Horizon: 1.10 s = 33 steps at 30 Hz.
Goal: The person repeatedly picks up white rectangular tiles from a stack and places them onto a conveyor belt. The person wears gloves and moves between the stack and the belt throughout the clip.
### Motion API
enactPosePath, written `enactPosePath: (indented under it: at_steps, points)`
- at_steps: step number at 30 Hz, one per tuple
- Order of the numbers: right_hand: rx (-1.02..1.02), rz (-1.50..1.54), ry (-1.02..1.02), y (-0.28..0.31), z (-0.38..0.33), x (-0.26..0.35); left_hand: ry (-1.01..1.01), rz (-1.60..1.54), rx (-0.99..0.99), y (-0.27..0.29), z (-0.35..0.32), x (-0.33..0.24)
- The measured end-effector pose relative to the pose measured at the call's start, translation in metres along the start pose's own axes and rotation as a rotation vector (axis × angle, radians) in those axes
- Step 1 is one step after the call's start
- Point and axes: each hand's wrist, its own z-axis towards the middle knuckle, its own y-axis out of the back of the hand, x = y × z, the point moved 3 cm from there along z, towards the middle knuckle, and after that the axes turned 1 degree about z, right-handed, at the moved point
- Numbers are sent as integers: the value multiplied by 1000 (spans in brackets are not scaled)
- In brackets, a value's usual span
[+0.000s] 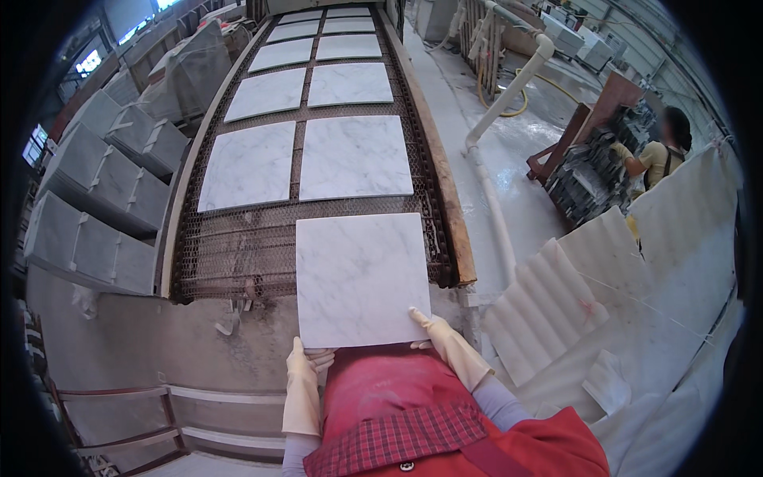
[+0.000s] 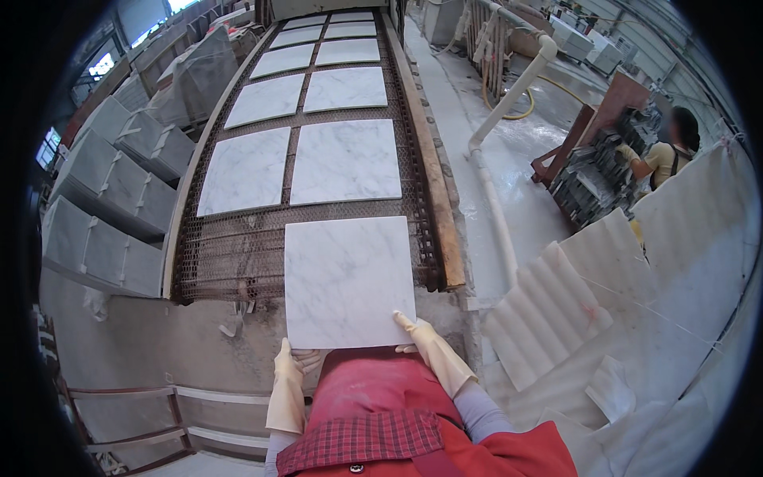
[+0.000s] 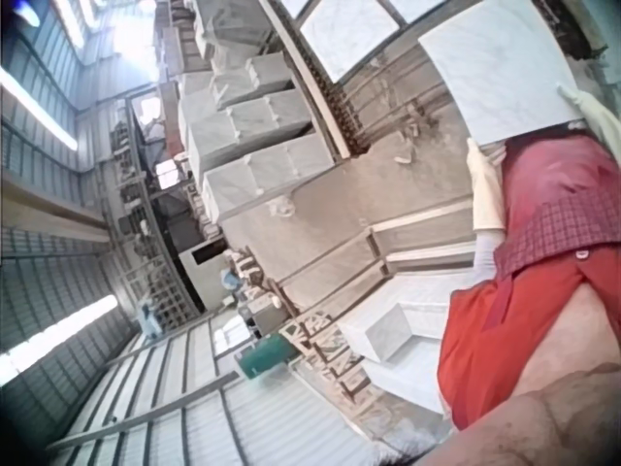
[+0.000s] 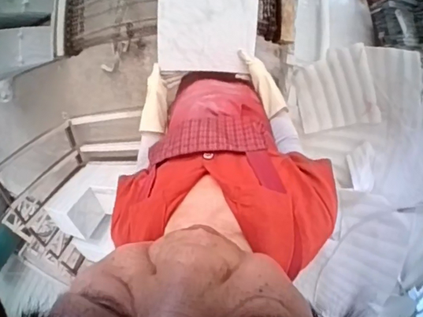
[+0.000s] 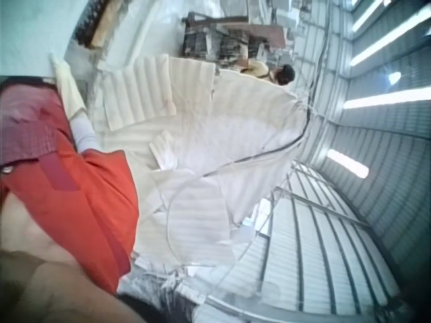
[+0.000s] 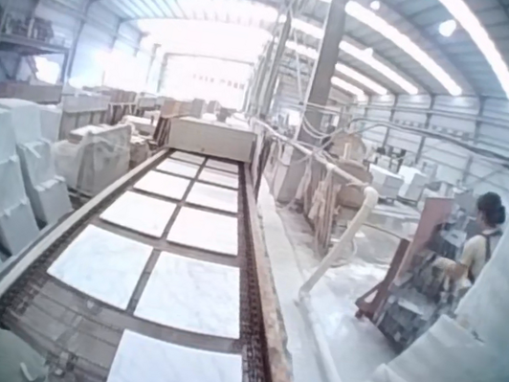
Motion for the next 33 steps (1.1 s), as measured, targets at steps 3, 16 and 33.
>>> enactPosePath:
  at_steps: [3,16,33]
  points:
    - [18,-23,-10,0,1,1,-30,-1,-12,6,7,5]
    - [47,-582,25,19,8,21,-131,-113,-55,-5,0,4]
    - [438,-194,80,-31,-62,49,-986,395,236,-69,-17,-12]
